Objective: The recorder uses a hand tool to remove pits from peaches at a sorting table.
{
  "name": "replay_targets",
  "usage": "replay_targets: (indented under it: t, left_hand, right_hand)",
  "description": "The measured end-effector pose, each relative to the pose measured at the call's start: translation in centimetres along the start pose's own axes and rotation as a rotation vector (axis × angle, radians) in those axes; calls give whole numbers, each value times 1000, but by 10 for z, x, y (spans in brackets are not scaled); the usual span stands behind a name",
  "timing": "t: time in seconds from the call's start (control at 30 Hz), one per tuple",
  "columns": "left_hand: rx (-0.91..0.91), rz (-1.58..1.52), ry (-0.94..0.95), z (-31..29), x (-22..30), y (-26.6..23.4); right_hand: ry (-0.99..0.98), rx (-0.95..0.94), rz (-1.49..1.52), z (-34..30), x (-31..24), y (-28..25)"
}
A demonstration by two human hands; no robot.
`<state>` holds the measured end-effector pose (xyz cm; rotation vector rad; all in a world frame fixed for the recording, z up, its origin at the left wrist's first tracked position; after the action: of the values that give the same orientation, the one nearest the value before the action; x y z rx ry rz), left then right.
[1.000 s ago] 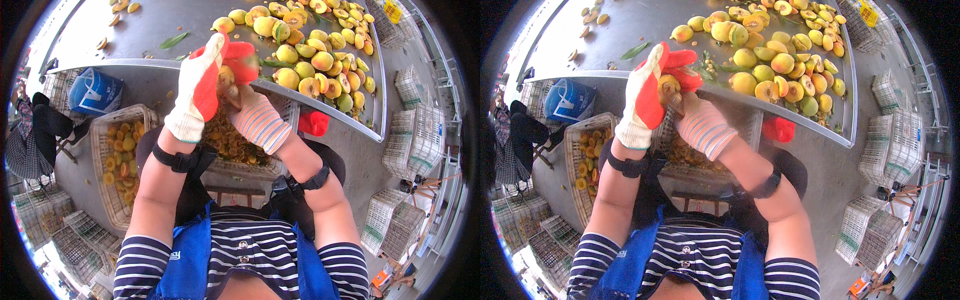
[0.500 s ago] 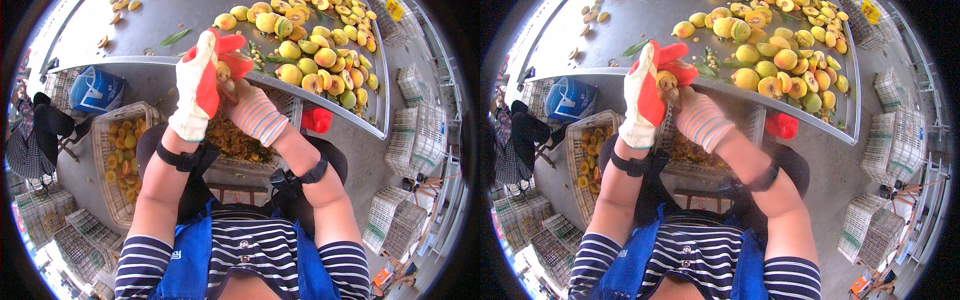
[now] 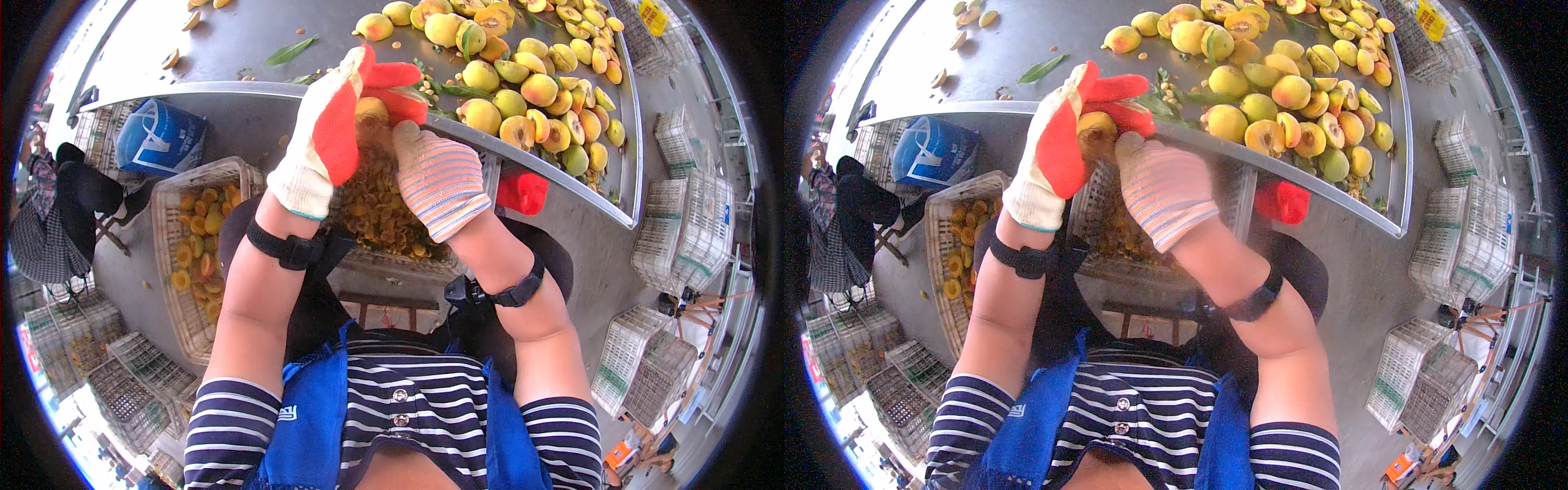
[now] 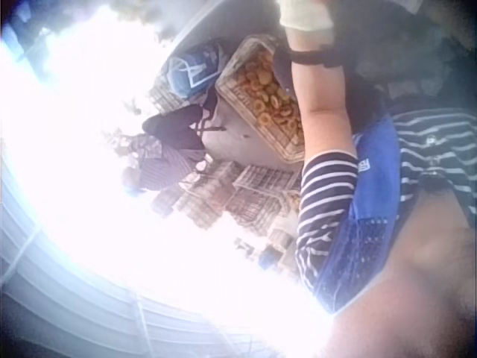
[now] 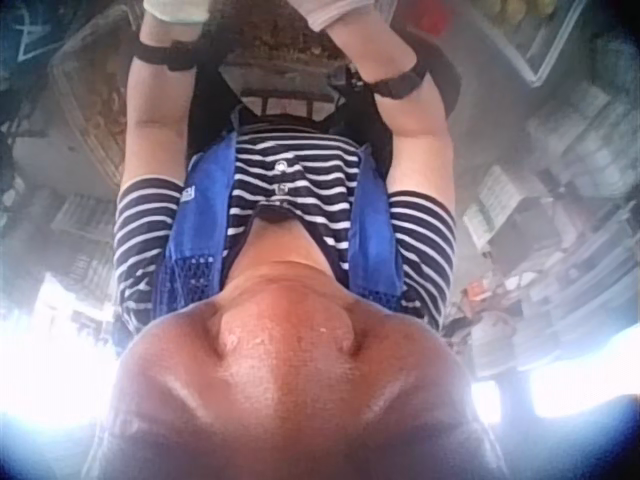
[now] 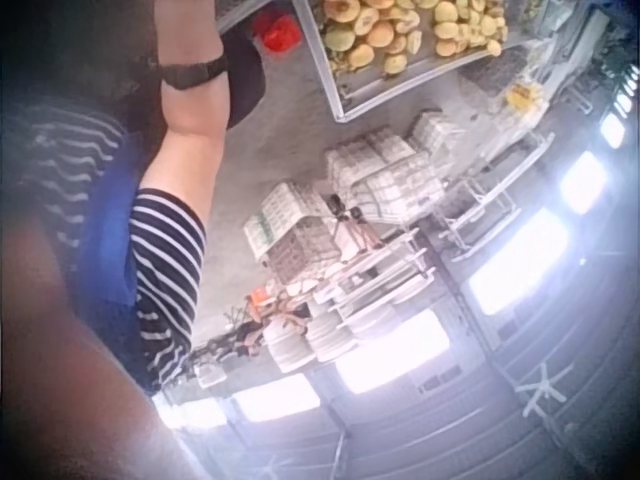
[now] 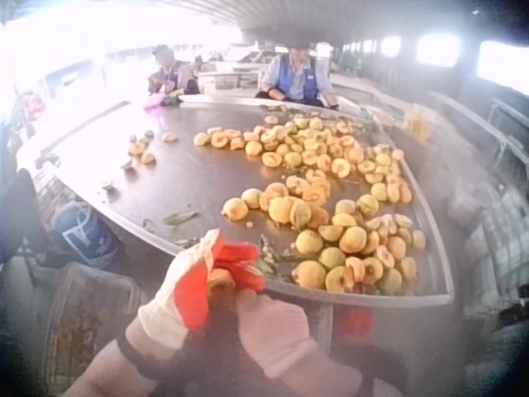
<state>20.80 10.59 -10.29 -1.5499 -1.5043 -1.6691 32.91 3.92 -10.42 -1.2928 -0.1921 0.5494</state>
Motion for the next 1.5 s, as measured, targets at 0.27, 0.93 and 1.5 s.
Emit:
replay_targets:
  t: [0.27, 0.93, 1.5]
  left_hand:
    - [29, 68, -73, -5, -2, -2]
    - [-55, 221, -164, -7, 1, 2]
    - [0, 16, -13, 6, -3, -5]
  right_hand:
    - [-29, -56, -52, -2, -3, -3]
    - [109, -217, 79, -5, 9, 20]
    - [39, 14, -34, -2, 8, -10]
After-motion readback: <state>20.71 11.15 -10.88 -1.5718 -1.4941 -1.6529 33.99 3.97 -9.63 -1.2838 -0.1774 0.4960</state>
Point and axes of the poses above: each hand's wrist, its own z-axis towards the middle knuckle, its own y-axis out of the palm, x = y × z, the point moved 5 cm from there along z, towards the middle knuckle, and after that the axes turned 8 degrees about -y, right-handed, at the moved point
